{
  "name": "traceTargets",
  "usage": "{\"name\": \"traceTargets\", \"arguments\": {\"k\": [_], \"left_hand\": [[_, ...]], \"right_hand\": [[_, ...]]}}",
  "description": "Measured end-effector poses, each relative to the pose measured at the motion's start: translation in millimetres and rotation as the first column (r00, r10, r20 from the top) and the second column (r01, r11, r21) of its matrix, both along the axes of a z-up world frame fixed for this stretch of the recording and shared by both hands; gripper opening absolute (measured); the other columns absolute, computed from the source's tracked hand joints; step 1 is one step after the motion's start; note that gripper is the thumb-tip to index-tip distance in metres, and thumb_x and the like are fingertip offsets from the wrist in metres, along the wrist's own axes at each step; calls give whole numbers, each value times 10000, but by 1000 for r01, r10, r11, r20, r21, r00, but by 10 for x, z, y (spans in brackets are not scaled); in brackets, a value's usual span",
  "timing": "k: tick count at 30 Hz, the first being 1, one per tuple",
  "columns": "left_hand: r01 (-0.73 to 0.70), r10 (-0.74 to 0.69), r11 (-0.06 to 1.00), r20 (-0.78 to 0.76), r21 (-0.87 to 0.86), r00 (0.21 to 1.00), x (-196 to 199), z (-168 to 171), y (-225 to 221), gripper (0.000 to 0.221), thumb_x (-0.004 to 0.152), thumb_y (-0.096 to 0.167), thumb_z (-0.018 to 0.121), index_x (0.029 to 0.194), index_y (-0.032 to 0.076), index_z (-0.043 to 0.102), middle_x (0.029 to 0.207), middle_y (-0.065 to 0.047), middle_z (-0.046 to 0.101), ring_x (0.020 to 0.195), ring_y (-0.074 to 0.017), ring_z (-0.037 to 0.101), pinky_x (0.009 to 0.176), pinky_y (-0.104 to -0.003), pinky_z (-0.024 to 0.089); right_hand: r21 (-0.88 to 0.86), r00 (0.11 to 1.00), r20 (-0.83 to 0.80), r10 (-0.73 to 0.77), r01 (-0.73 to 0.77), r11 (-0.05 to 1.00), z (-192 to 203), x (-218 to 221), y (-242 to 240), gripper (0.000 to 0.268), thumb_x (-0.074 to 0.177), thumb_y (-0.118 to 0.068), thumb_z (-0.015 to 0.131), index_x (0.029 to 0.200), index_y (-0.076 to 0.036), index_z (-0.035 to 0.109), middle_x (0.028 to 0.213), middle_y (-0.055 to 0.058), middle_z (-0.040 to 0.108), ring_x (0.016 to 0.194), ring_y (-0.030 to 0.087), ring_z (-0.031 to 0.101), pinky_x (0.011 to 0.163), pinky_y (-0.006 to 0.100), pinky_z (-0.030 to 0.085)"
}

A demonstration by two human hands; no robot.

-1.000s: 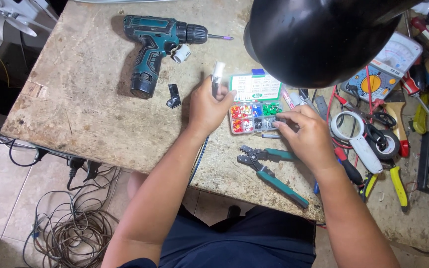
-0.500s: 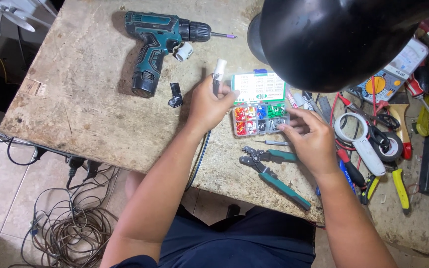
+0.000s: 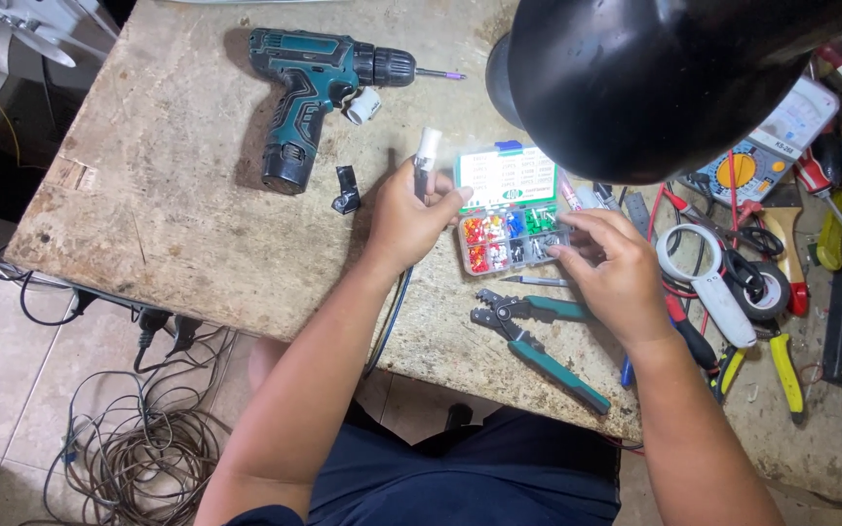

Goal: Insulating wire connections by selecting and applying small plastic sleeves or connectors from a storage box at a repair bench.

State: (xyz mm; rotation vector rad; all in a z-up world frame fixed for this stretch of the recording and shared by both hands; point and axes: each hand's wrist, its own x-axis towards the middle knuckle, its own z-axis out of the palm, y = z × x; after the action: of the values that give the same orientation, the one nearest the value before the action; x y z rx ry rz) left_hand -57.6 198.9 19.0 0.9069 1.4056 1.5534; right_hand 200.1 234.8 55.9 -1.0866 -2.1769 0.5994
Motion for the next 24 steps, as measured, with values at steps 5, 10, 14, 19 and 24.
{"name": "traceTargets", "arguments": {"k": [5, 10, 14, 19, 24], "left_hand": [[-7, 7, 1000, 2, 17, 1000, -16, 10, 4, 279, 794, 61, 764, 797, 46, 486, 817, -146, 744, 570, -158, 718, 550, -300, 609], [-6, 7, 1000, -32, 30, 999, -37, -112, 39, 276, 810, 57, 766, 789, 45, 490, 831, -148, 749, 593, -164, 726, 568, -314, 617], [-2, 3, 999, -44, 36, 999, -26, -154, 59, 287, 818, 58, 775, 789, 46, 489, 845, -142, 746, 610, -162, 731, 573, -301, 621], [11, -9, 997, -30, 76, 1000, -10, -213, 74, 315, 832, 60, 796, 791, 44, 484, 877, -171, 744, 634, -175, 733, 572, -303, 627], [8, -3, 995, -44, 100, 999, -17, -220, 92, 317, 841, 45, 798, 784, 37, 485, 875, -172, 740, 627, -180, 731, 563, -300, 632]], "right_hand": [[41, 994, 94, 53, -57, 998, 161, -11, 102, 324, 847, -17, 855, 1161, -40, 778, 1108, 145, 728, 907, 324, 744, 714, 386, 628], [83, 988, 146, 50, -63, 995, 207, -4, 181, 244, 923, -19, 801, 1165, -44, 787, 1101, 139, 730, 910, 335, 737, 694, 388, 613], [99, 987, 140, 85, -99, 990, 212, -71, 215, 238, 898, -57, 829, 1133, -59, 800, 1067, 146, 712, 901, 356, 719, 707, 417, 599], [106, 978, 185, 98, -119, 987, 34, -63, 308, 141, 899, -100, 830, 1040, -93, 820, 997, 124, 704, 834, 346, 707, 704, 433, 583], [91, 984, 167, 61, -77, 993, 40, -32, 299, 129, 941, -105, 801, 1063, -139, 824, 1002, 80, 702, 844, 319, 708, 721, 401, 571]]}}
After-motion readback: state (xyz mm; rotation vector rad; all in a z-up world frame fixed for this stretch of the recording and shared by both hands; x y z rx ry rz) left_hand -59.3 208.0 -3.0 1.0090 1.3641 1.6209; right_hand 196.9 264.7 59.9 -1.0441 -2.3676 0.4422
